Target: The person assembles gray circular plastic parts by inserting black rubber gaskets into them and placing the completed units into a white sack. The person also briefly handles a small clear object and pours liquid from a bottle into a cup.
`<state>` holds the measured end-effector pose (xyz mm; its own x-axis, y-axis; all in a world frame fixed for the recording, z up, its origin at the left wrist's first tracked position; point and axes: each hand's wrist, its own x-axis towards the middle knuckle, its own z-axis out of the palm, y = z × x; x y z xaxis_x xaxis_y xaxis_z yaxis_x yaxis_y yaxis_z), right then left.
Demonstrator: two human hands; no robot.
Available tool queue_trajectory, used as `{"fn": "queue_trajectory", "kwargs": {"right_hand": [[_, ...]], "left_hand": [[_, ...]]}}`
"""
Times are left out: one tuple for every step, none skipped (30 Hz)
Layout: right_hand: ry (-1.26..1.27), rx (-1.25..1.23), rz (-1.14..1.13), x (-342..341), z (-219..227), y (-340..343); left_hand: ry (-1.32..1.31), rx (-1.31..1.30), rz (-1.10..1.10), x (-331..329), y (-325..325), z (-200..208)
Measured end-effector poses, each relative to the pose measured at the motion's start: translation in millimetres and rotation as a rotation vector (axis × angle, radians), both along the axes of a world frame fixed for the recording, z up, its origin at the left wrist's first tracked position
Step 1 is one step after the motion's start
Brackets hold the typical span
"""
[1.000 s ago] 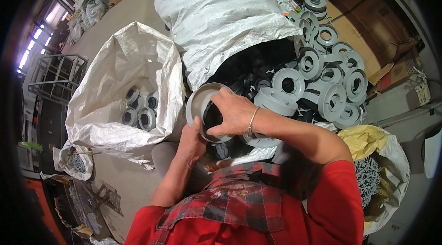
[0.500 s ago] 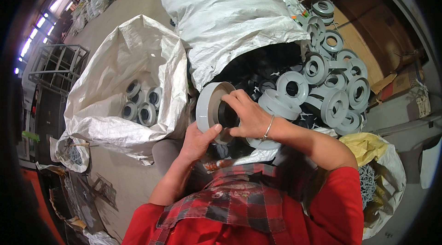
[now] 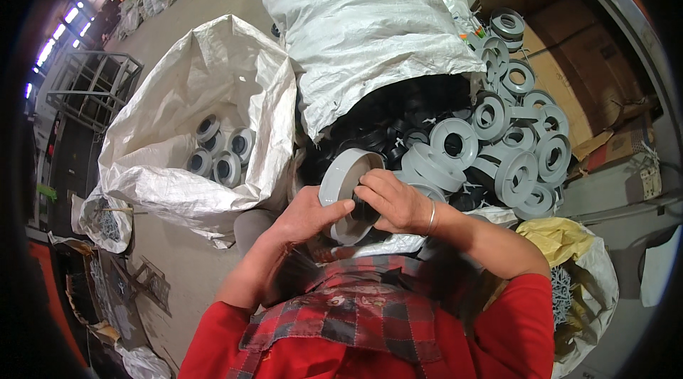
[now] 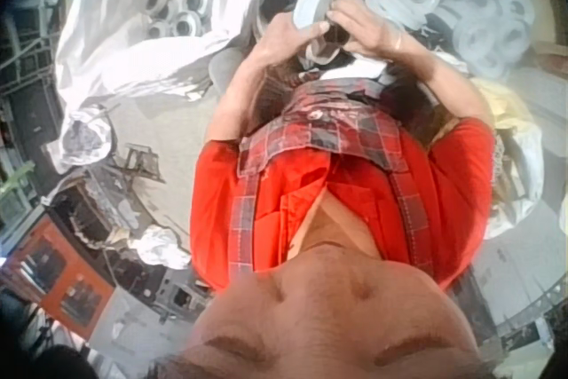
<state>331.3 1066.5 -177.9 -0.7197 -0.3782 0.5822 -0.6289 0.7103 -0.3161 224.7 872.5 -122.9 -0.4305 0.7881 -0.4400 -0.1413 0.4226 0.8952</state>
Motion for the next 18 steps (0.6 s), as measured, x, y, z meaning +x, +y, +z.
{"fn": "queue_trajectory", "kwargs": {"right_hand": [[-0.014,0.013,-0.007,2,0,1],[-0.028,0.026,-0.015,4,1,1],[-0.066,-0.065,-0.073,5,0,0],[-0.104,-0.154,-0.132,5,-1,-2],[-0.141,-0.242,-0.19,6,0,-4],[-0.263,-0.415,-0.307,12,2,-9],[-0.306,-0.657,-0.299,10,-4,-15],[-0.349,-0.9,-0.291,8,-10,-21],[-0.378,-1.005,-0.259,8,-12,-22],[-0.408,-1.117,-0.224,8,-13,-25],[-0.436,-1.228,-0.187,8,-14,-26],[-0.471,-1.261,-0.185,9,-14,-26],[-0.504,-1.292,-0.186,9,-14,-24],[-0.538,-1.323,-0.187,10,-13,-24],[-0.558,-1.35,-0.18,11,-14,-24],[-0.577,-1.374,-0.175,11,-15,-23],[-0.597,-1.398,-0.17,12,-15,-22],[-0.62,-1.42,-0.177,13,-16,-21]], "left_hand": [[-0.024,0.006,0.0,0,1,0],[-0.049,0.011,-0.001,1,1,-1],[-0.079,0.069,0.029,4,3,-2],[-0.11,0.131,0.058,10,4,-4],[-0.14,0.192,0.087,16,6,-5],[-0.13,0.289,0.058,23,5,-1],[0.033,0.354,0.058,29,6,-7],[0.193,0.416,0.056,34,9,-14],[0.154,0.401,0.038,33,10,-16],[0.118,0.379,0.02,32,9,-16],[0.081,0.357,0.003,32,8,-17],[0.183,0.354,-0.012,32,7,-19],[0.284,0.352,-0.03,33,7,-21],[0.386,0.35,-0.047,34,6,-22],[0.347,0.335,-0.056,33,6,-21],[0.307,0.324,-0.066,30,6,-20],[0.267,0.312,-0.076,28,7,-19],[0.267,0.309,-0.086,27,8,-19]]}}
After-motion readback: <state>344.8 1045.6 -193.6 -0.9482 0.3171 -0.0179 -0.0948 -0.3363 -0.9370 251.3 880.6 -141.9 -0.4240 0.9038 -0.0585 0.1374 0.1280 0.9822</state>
